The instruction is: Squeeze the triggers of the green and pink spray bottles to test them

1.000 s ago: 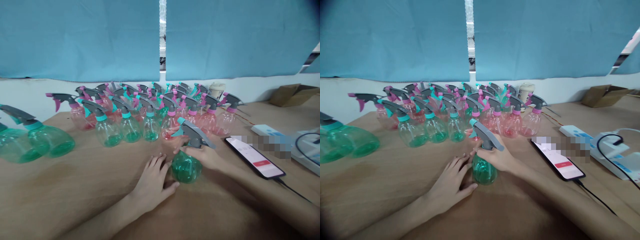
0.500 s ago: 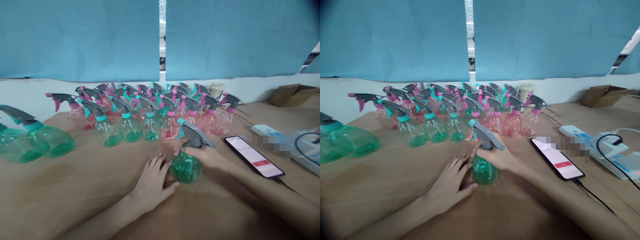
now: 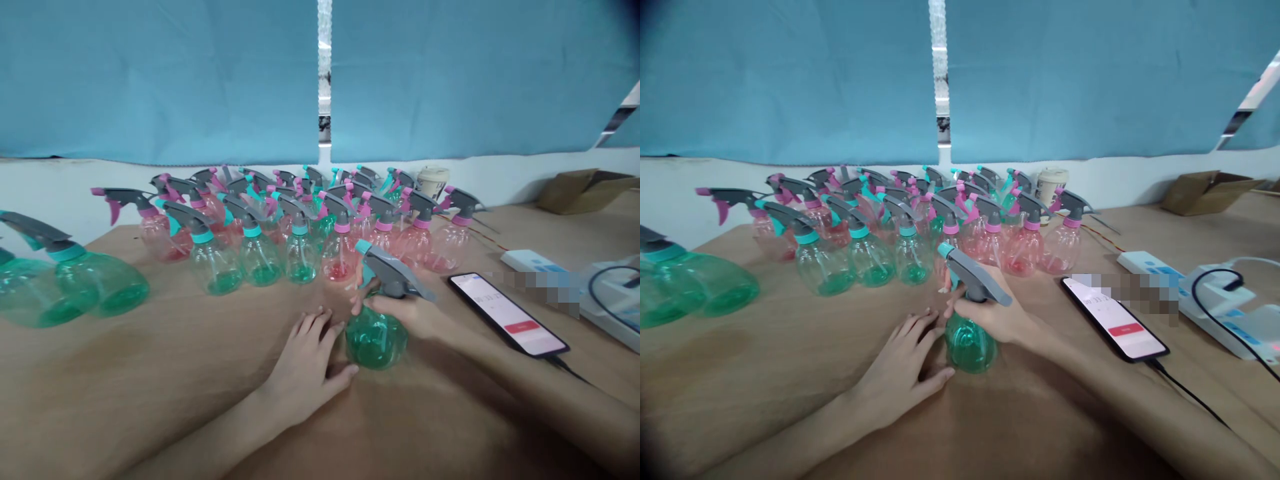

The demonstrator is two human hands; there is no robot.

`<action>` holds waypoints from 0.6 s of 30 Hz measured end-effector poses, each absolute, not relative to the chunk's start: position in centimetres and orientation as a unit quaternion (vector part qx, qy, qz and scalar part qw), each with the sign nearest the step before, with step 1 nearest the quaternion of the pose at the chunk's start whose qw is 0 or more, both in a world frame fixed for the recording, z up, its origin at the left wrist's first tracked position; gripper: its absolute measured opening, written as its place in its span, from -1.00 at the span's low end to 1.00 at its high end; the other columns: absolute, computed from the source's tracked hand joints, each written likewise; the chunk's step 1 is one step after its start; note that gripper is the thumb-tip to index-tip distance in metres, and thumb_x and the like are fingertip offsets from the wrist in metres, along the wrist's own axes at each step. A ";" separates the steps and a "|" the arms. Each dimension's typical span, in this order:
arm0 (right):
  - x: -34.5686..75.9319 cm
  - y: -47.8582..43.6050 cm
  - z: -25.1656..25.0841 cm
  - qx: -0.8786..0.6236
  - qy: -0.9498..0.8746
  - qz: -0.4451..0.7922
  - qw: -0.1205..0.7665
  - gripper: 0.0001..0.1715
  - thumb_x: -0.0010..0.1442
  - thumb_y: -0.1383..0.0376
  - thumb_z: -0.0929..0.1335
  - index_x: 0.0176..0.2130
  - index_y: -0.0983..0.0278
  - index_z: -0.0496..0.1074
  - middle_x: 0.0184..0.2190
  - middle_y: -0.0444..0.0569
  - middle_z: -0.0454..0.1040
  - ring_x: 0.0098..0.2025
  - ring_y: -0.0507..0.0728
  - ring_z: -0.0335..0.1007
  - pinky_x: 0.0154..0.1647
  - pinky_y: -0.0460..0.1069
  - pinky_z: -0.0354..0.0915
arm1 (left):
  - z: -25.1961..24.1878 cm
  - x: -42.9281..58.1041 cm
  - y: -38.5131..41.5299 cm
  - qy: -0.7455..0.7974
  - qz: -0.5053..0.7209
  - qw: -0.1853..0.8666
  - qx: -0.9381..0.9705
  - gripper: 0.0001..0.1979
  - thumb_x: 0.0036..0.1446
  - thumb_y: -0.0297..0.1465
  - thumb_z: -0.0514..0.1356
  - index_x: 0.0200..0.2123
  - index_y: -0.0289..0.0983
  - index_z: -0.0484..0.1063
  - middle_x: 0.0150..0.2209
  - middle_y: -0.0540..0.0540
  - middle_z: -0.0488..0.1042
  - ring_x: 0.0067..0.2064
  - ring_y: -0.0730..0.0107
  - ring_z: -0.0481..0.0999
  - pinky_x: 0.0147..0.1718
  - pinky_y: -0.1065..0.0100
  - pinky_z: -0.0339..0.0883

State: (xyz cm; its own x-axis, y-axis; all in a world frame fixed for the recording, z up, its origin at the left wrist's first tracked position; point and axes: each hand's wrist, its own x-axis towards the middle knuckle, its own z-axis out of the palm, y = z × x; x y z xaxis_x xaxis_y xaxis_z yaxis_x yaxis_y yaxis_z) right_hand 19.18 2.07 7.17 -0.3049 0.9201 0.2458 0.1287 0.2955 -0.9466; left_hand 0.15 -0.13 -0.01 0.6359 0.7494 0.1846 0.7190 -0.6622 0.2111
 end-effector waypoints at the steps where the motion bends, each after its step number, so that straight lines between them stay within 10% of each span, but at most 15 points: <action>1: 19.2 2.1 7.0 -0.393 -0.675 0.445 0.438 -0.77 -0.14 0.42 0.28 -0.38 0.18 0.31 -0.57 -0.22 0.45 -0.43 0.09 0.47 -0.31 0.00 0.37 | 0.0 0.2 -0.1 0.407 0.131 0.059 0.902 -0.47 0.12 -0.13 0.09 0.10 -0.27 0.16 0.13 -0.24 0.17 0.16 0.02 0.10 0.07 -0.02 0.01; 18: 19.3 2.5 5.9 -0.384 -0.688 0.428 0.443 -0.66 -0.02 0.37 0.29 -0.17 0.16 0.37 -0.50 -0.18 0.46 -0.33 0.12 0.46 -0.23 0.03 0.36 | 0.0 0.1 -0.2 0.406 0.115 0.050 0.905 -0.48 0.13 -0.12 0.08 0.08 -0.28 0.18 0.14 -0.23 0.16 0.16 0.02 0.08 0.09 -0.03 -0.03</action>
